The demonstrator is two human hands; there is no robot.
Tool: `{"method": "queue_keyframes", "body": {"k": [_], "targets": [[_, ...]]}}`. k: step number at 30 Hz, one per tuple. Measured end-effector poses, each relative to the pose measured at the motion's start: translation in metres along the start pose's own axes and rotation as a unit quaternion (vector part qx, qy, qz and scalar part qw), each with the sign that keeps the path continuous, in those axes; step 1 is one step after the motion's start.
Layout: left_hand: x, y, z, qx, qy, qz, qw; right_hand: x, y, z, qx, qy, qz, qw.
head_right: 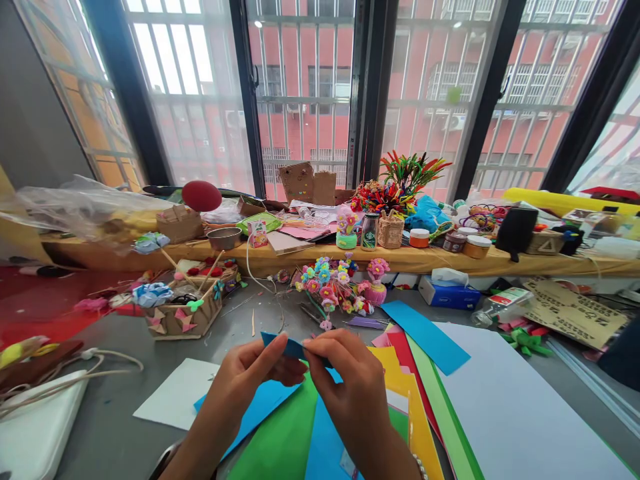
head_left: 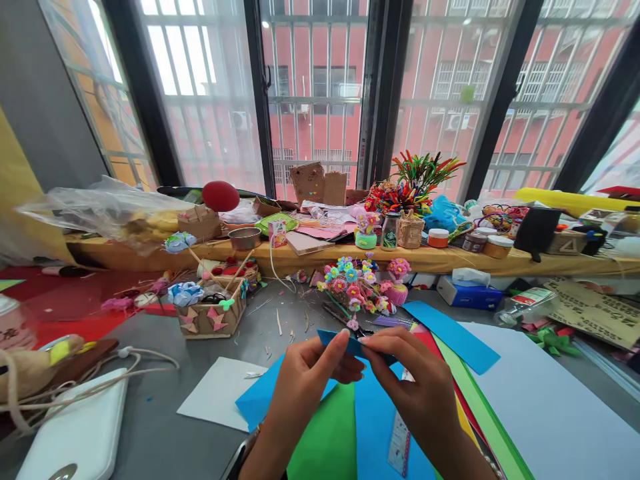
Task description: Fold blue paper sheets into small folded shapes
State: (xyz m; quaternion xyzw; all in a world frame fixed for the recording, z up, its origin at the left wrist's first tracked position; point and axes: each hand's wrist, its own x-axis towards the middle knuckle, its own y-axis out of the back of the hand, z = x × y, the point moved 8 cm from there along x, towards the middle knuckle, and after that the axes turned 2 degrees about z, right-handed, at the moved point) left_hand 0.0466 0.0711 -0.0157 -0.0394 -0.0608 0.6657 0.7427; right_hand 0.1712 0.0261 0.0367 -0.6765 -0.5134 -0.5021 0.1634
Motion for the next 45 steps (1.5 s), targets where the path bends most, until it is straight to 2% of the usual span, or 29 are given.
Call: {"method": "queue_keyframes", "body": {"k": [4,12,20,30,33,39,43,45], "targets": [[-0.003,0.0,0.004,0.006,-0.005,0.007,1.0,-0.001,0.0,-0.006,-0.026,0.036,0.005,0.999],[-0.002,0.004,0.005,0.034,-0.008,0.023,0.999,0.001,-0.002,-0.003,-0.014,0.025,-0.028,0.999],[-0.003,0.007,0.009,0.015,-0.021,0.035,0.999,0.004,-0.006,-0.006,-0.033,0.058,-0.062,0.996],[-0.003,0.011,0.007,0.008,-0.012,0.06,0.998,-0.002,-0.01,0.002,-0.065,0.03,-0.102,0.992],[-0.002,0.011,0.005,0.018,-0.012,0.066,0.998,-0.002,-0.012,0.001,-0.071,0.032,-0.133,0.988],[0.0,0.011,0.003,0.026,-0.005,0.051,0.998,0.0,-0.014,-0.002,-0.065,0.037,-0.152,0.985],[-0.002,0.007,0.011,0.056,-0.034,0.017,0.998,0.003,-0.009,-0.004,-0.046,0.02,-0.134,0.99],[-0.005,0.009,0.023,0.069,-0.089,0.026,0.993,0.004,-0.004,-0.004,-0.036,0.004,-0.129,0.991]]}}
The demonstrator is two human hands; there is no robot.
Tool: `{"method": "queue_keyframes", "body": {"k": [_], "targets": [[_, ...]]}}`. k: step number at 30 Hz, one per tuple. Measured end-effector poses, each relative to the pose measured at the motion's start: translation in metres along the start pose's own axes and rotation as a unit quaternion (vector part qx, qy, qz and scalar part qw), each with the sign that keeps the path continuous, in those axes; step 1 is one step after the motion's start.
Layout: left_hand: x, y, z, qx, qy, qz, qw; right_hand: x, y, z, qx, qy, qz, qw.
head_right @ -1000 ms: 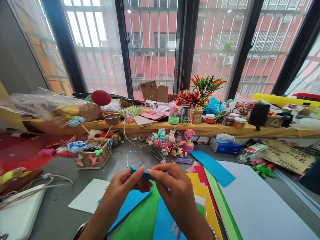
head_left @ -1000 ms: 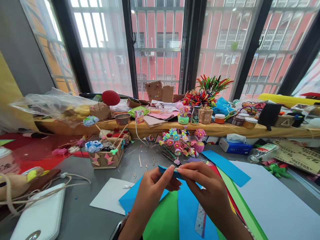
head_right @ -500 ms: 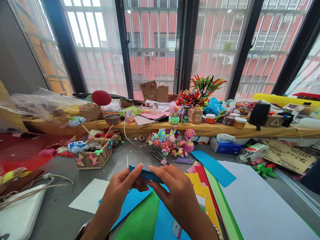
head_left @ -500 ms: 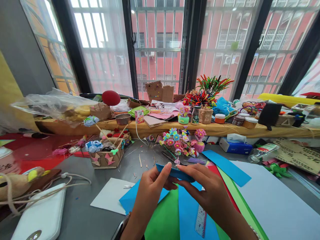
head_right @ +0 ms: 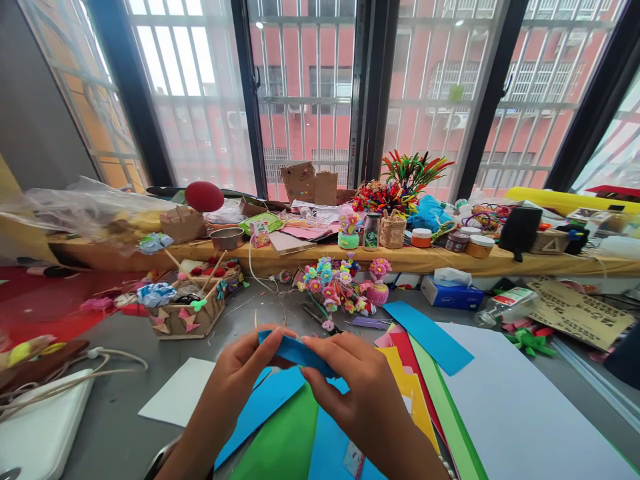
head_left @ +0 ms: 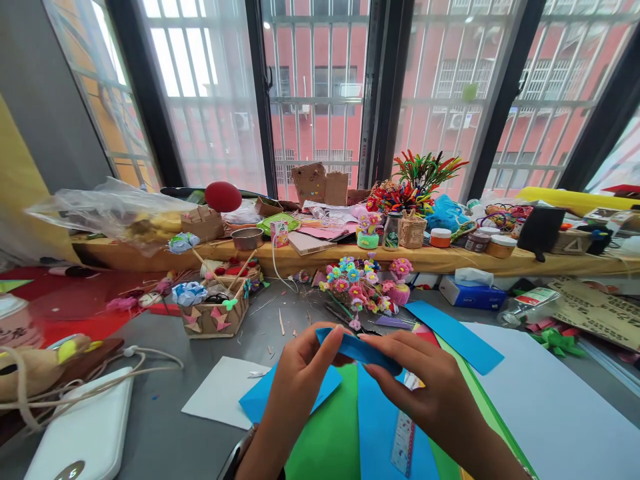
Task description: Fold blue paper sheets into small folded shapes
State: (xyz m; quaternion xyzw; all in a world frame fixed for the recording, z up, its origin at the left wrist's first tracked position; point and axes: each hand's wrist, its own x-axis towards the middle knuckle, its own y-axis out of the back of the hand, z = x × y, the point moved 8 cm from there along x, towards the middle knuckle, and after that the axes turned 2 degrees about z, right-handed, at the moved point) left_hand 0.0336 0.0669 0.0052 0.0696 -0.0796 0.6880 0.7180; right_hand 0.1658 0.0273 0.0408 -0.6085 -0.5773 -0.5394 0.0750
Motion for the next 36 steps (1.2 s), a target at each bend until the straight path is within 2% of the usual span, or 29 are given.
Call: {"method": "queue_keyframes", "body": {"k": [3,7,9,12,17,22,26,30,36], "targets": [[-0.003,0.008,0.021,0.0,-0.111,0.022,0.994,0.0,0.006,0.002,0.008,-0.026,-0.004,1.0],[-0.007,0.003,0.034,0.095,-0.206,-0.053,0.972,0.0,0.011,0.001,0.001,-0.036,0.007,0.999],[-0.009,0.003,0.036,0.143,-0.232,-0.062,0.96,0.0,0.01,0.001,0.002,-0.038,0.012,0.999],[-0.01,0.007,0.039,0.154,-0.252,-0.044,0.954,0.0,0.01,0.0,0.015,-0.035,0.013,0.999],[-0.012,0.003,0.045,0.172,-0.265,-0.061,0.947,-0.001,0.009,-0.002,0.029,-0.024,-0.007,0.999],[-0.014,0.01,0.047,0.152,-0.27,-0.002,0.951,-0.001,0.014,0.001,0.042,-0.044,0.016,0.998],[-0.015,0.009,0.046,0.159,-0.269,0.0,0.95,-0.001,0.013,0.004,0.066,-0.058,0.019,0.996],[-0.015,0.014,0.048,0.166,-0.276,0.028,0.946,-0.001,0.011,0.005,0.078,-0.052,0.007,0.996],[-0.016,0.008,0.048,0.182,-0.297,-0.013,0.937,0.002,0.016,0.001,0.09,-0.025,0.041,0.995]]}}
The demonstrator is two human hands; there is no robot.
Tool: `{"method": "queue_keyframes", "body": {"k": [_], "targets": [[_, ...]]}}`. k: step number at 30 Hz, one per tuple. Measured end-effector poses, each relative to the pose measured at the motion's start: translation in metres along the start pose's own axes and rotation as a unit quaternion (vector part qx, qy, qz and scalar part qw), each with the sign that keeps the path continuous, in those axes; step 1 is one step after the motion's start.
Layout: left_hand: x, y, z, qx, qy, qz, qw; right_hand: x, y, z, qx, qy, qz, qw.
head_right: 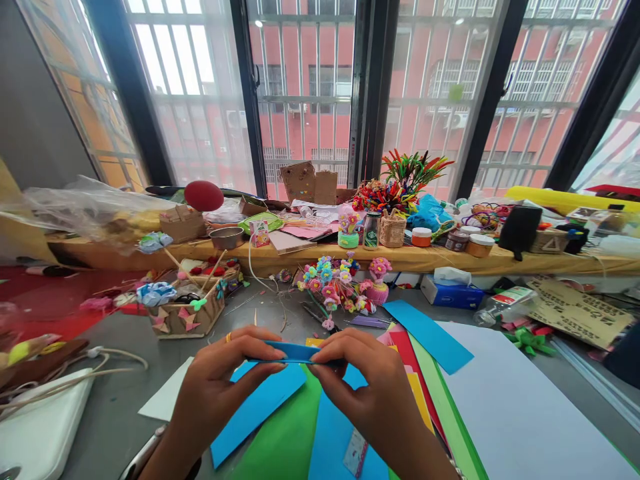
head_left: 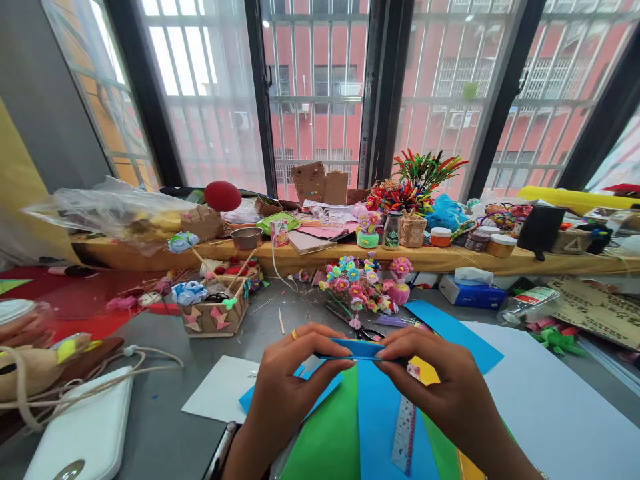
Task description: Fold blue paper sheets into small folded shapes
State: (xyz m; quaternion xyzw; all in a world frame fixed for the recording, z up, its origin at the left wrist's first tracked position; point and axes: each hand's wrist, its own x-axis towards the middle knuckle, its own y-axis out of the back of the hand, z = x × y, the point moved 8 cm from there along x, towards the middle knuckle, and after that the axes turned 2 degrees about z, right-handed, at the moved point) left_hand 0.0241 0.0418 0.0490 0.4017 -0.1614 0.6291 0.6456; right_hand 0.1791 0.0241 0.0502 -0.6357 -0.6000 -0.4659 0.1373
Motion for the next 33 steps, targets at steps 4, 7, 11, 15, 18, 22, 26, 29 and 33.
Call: {"method": "queue_keyframes", "body": {"k": [4,7,11,15,18,22,26,29,33], "targets": [[-0.001,-0.005,-0.002,-0.042,0.005,-0.004,0.999,0.0,0.001,-0.003,-0.007,0.017,0.011,1.0],[-0.003,-0.008,-0.009,-0.112,0.054,0.012,0.992,0.0,0.0,-0.005,-0.01,0.024,0.009,1.0],[-0.006,-0.008,-0.012,-0.156,0.111,0.043,0.98,-0.002,0.0,-0.006,-0.008,0.022,0.007,1.0],[-0.007,-0.007,-0.011,-0.167,0.128,0.063,0.976,-0.004,-0.003,0.002,-0.018,-0.026,-0.005,0.999],[-0.007,-0.009,-0.01,-0.168,0.12,0.06,0.977,-0.004,-0.005,0.008,-0.018,-0.061,-0.016,0.998],[-0.008,-0.01,-0.011,-0.166,0.111,0.053,0.978,-0.003,-0.002,0.005,-0.036,-0.039,-0.001,0.999],[-0.007,-0.011,-0.012,-0.177,0.11,0.036,0.977,-0.003,0.005,-0.004,-0.06,0.011,0.03,0.998],[-0.006,-0.007,-0.013,-0.174,0.11,0.039,0.978,-0.004,0.007,-0.004,-0.06,0.016,0.04,0.997],[-0.004,-0.005,-0.01,-0.133,0.075,0.011,0.988,-0.003,0.007,-0.005,-0.06,0.024,0.033,0.997]]}}
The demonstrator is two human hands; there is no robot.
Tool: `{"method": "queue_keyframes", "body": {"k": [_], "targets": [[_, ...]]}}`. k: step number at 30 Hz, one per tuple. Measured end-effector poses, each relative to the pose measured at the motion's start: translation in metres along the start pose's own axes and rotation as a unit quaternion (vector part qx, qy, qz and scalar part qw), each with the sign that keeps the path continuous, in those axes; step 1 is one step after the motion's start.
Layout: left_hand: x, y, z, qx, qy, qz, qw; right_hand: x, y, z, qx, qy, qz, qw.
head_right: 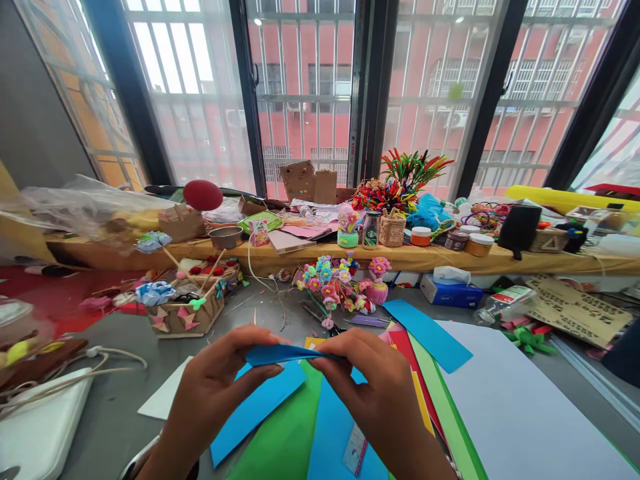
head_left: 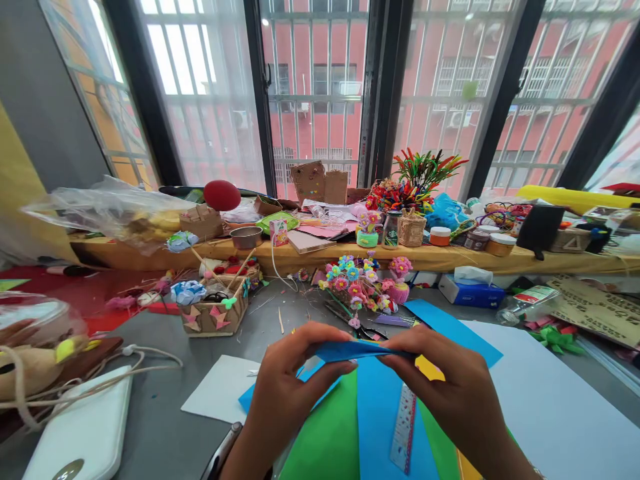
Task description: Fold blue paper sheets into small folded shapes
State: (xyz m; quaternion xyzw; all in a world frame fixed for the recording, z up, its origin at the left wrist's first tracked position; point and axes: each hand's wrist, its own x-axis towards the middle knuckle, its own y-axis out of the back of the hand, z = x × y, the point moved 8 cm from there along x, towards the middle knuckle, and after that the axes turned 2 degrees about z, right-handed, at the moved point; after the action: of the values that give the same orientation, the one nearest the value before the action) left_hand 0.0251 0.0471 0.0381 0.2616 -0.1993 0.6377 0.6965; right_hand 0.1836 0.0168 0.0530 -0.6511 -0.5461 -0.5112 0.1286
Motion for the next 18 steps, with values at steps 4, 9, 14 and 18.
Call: {"method": "queue_keyframes", "body": {"k": [4,9,14,18], "targets": [[-0.001,0.003,0.004,0.036,-0.041,0.0,0.999,0.001,-0.001,-0.001,0.01,0.013,-0.006,1.0],[0.0,0.005,0.005,0.022,-0.031,0.02,0.999,0.002,-0.004,0.007,0.016,-0.023,-0.023,0.999],[-0.001,0.006,0.001,-0.024,0.008,0.072,0.997,-0.001,-0.003,0.016,0.013,-0.081,-0.023,0.996],[-0.003,0.007,-0.005,-0.053,0.036,0.09,0.994,-0.004,0.003,0.02,0.022,-0.102,0.033,0.994]]}}
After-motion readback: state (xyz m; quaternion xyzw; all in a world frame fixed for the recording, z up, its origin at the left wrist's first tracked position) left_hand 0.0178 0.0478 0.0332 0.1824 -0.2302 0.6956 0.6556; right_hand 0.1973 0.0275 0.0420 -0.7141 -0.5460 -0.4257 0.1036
